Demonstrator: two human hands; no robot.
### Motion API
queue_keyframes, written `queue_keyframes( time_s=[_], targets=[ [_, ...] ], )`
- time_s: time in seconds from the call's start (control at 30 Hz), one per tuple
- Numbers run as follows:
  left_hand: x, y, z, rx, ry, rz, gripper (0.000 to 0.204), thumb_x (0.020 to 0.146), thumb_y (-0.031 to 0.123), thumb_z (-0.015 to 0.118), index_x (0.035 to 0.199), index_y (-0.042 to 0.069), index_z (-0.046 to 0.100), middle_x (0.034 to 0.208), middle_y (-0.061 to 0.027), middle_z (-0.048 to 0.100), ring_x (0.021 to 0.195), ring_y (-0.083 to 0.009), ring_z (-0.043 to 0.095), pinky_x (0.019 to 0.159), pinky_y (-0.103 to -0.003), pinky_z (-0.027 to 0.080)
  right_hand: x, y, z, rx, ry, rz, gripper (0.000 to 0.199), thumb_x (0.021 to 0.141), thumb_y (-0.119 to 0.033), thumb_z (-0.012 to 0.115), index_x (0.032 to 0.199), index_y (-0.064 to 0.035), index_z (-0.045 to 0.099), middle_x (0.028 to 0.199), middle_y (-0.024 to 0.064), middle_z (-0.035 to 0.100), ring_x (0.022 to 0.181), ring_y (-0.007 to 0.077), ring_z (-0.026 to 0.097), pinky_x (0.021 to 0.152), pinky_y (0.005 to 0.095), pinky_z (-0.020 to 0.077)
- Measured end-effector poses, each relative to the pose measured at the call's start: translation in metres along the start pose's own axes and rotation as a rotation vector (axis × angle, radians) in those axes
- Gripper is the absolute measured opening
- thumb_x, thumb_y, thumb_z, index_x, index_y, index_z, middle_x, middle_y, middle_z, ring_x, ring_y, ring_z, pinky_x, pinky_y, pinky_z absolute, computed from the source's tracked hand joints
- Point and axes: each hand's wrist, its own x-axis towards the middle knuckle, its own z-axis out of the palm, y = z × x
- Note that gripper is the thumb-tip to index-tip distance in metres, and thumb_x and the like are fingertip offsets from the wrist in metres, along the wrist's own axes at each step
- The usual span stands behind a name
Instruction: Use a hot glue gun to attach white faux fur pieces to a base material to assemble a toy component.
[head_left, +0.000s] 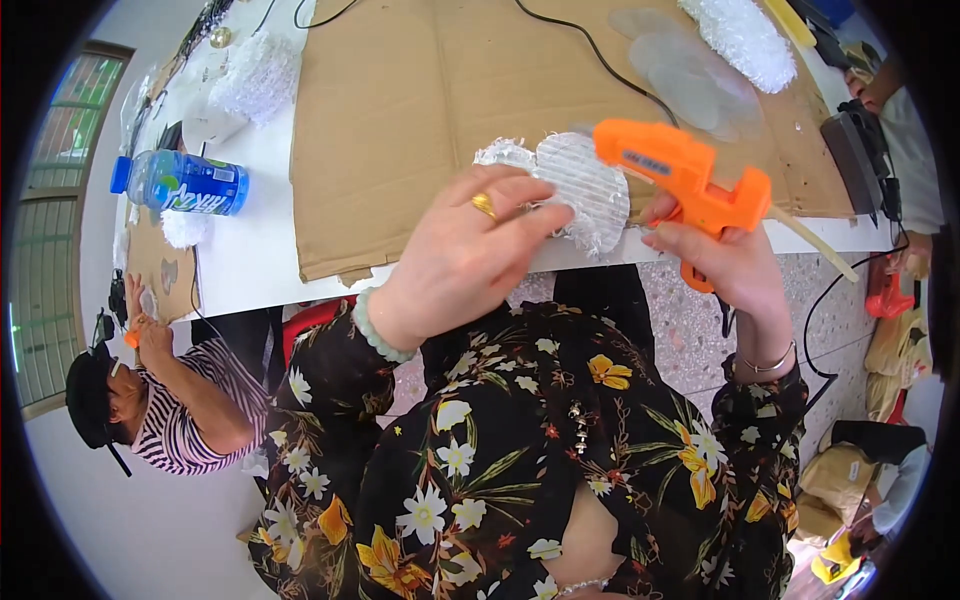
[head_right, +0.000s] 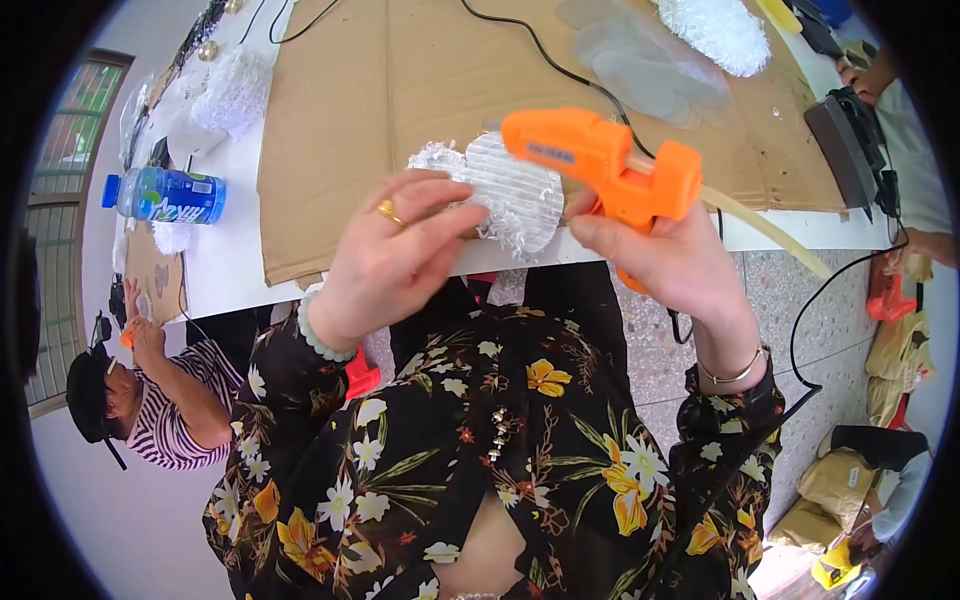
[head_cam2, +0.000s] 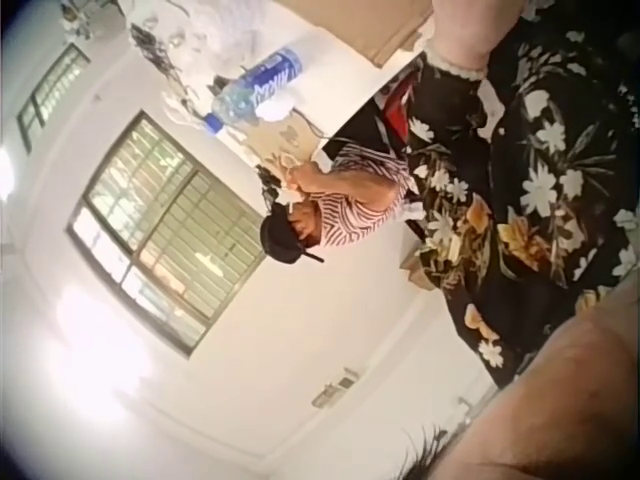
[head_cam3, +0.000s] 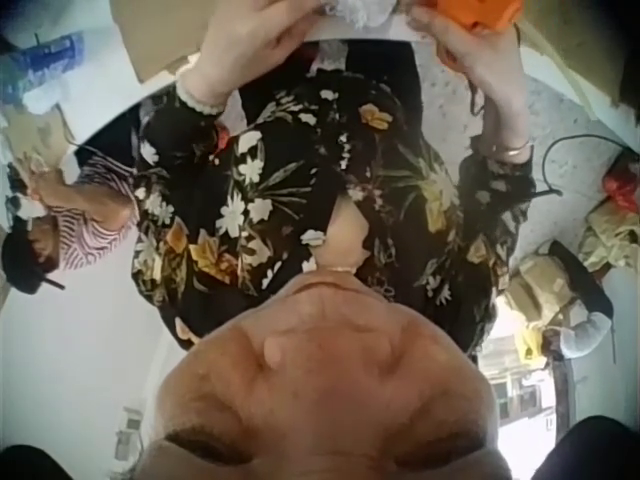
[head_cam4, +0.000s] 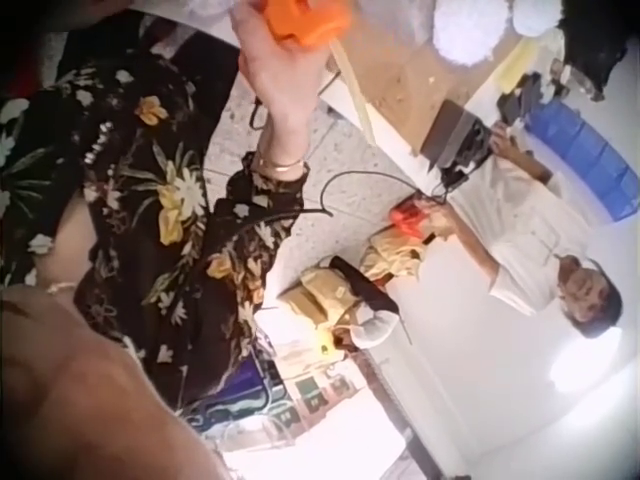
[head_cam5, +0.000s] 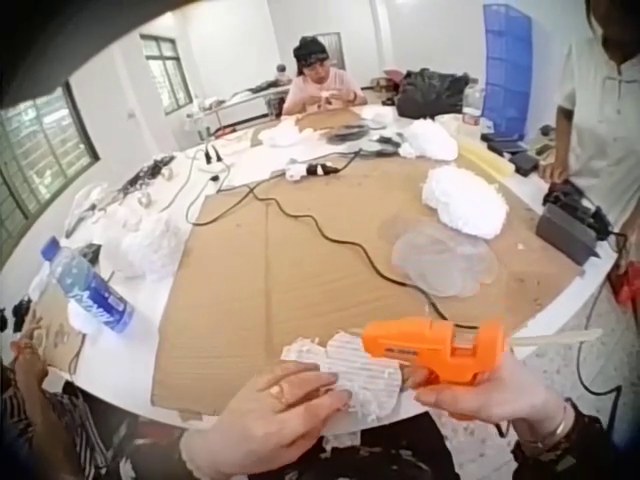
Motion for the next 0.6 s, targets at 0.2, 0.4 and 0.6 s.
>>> queue_keyframes(
  time_s=[0.2,0.4,0.6],
  targets=[
    [-0.006,0.008,0.01,0.176,-0.177,0.062,0.032,0.07,0.007,0.066,0.102,0.005,0.061,0.111,-0.0095,0.061,0.104,-0.0278,0.059,0.089,-0.042,0.046,0.005,-0.007,0.003,-0.19,-0.153,0.214,0.017,0.08,-0.005,0.066,0.095,-0.0028,0.058,0.084,-0.0016,0.056,0.072,0.0048,0.049,0.062,0.0202,0.0408],
    [-0.004,0.012,0.012,0.174,-0.187,0.042,0.029,0.074,0.009,0.06,0.102,0.003,0.059,0.11,-0.0106,0.061,0.103,-0.0279,0.058,0.09,-0.042,0.046,0.009,-0.01,0.007,-0.232,-0.156,0.186,0.016,0.081,-0.007,0.066,0.094,-0.0036,0.058,0.078,-0.0032,0.054,0.066,0.0027,0.047,0.057,0.019,0.0395],
    [-0.004,0.014,0.013,0.16,-0.179,0.049,0.029,0.075,0.01,0.059,0.104,0.002,0.059,0.109,-0.0118,0.06,0.104,-0.0284,0.057,0.09,-0.042,0.046,0.012,-0.017,0.008,-0.372,-0.163,0.191,0.019,0.081,-0.018,0.068,0.087,-0.0026,0.06,0.075,0.0024,0.058,0.069,0.0103,0.053,0.063,0.0264,0.0449]
  ],
)
